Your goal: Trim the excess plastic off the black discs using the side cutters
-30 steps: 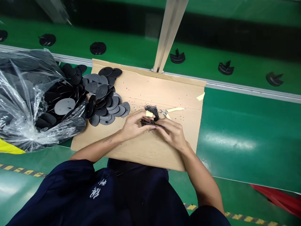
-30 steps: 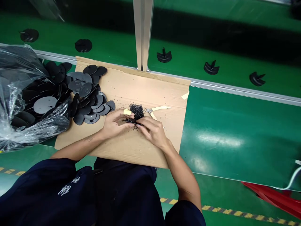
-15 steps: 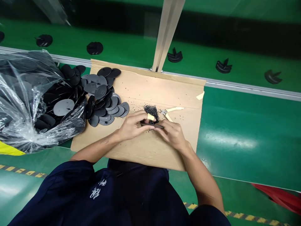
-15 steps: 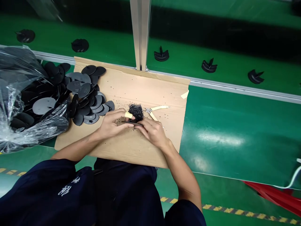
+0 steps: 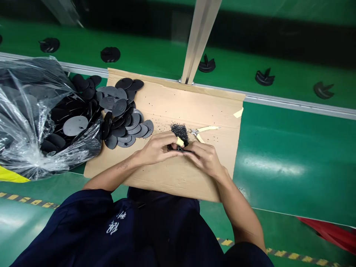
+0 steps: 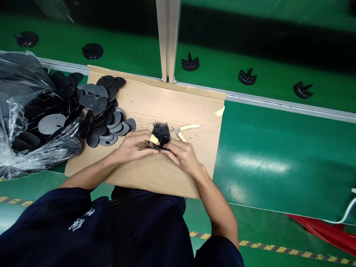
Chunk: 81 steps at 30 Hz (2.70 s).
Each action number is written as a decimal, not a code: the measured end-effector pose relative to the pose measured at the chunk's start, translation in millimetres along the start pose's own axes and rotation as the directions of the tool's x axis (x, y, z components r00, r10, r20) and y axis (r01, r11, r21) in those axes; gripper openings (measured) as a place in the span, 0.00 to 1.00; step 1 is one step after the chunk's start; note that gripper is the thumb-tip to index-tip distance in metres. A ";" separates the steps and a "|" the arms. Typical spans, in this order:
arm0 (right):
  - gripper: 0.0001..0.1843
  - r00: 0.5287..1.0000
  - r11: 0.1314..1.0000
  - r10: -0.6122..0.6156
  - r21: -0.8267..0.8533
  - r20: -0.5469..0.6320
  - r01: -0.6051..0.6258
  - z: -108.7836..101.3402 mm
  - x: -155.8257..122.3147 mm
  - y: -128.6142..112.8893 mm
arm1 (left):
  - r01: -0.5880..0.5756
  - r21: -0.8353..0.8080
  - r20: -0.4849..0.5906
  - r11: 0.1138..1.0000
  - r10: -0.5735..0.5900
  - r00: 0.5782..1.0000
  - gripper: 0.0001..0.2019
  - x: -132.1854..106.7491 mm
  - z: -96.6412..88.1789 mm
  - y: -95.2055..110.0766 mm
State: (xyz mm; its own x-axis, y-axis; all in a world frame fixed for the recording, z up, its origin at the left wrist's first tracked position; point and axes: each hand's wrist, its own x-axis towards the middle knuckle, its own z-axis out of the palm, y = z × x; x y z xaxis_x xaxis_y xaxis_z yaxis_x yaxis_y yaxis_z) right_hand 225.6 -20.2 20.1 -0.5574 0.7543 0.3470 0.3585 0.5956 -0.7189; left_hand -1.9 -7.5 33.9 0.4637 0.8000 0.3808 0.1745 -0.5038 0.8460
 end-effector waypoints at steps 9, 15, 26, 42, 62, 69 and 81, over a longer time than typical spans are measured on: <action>0.09 1.000 0.946 -0.017 0.324 0.021 0.010 -3.0 6.9 -8.6 | 0.128 -0.344 0.166 0.930 -0.074 0.983 0.12 5.7 -7.7 2.1; 0.13 0.999 0.930 0.000 0.366 -0.043 0.016 -0.7 5.3 -10.7 | 0.179 -0.441 0.166 0.880 -0.116 0.979 0.12 1.9 1.9 1.0; 0.21 0.997 0.832 -0.025 0.554 0.074 -0.020 1.2 6.4 -14.2 | 0.152 -0.455 0.335 0.877 0.010 0.942 0.09 3.7 -4.8 9.6; 0.30 0.985 0.938 0.167 -0.302 -0.041 -0.172 -35.7 -2.7 31.1 | 0.262 -0.190 -0.115 0.946 -0.287 0.951 0.15 -1.3 5.6 -16.6; 0.20 0.994 0.993 0.034 -0.108 -0.107 -0.045 -19.4 1.6 8.4 | 0.040 -0.136 -0.163 0.990 -0.063 0.985 0.10 3.4 3.3 -16.6; 0.19 0.993 0.976 -0.002 -0.216 -0.116 -0.023 -20.2 0.1 8.9 | 0.059 -0.110 -0.161 0.992 -0.077 0.984 0.11 3.7 3.2 -15.4; 0.14 0.989 0.965 0.000 -0.259 -0.147 -0.038 -16.8 -3.7 7.2 | 0.034 -0.120 -0.162 0.992 -0.054 0.985 0.11 1.9 5.1 -17.5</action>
State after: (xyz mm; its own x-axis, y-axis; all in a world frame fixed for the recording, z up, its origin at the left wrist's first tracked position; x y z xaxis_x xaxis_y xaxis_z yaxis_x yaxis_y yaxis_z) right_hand 242.9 -14.1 23.8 -0.4416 0.7865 0.4317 0.5613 0.6175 -0.5510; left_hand 0.4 1.2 17.9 0.3067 0.8681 0.3903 0.0845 -0.4333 0.8973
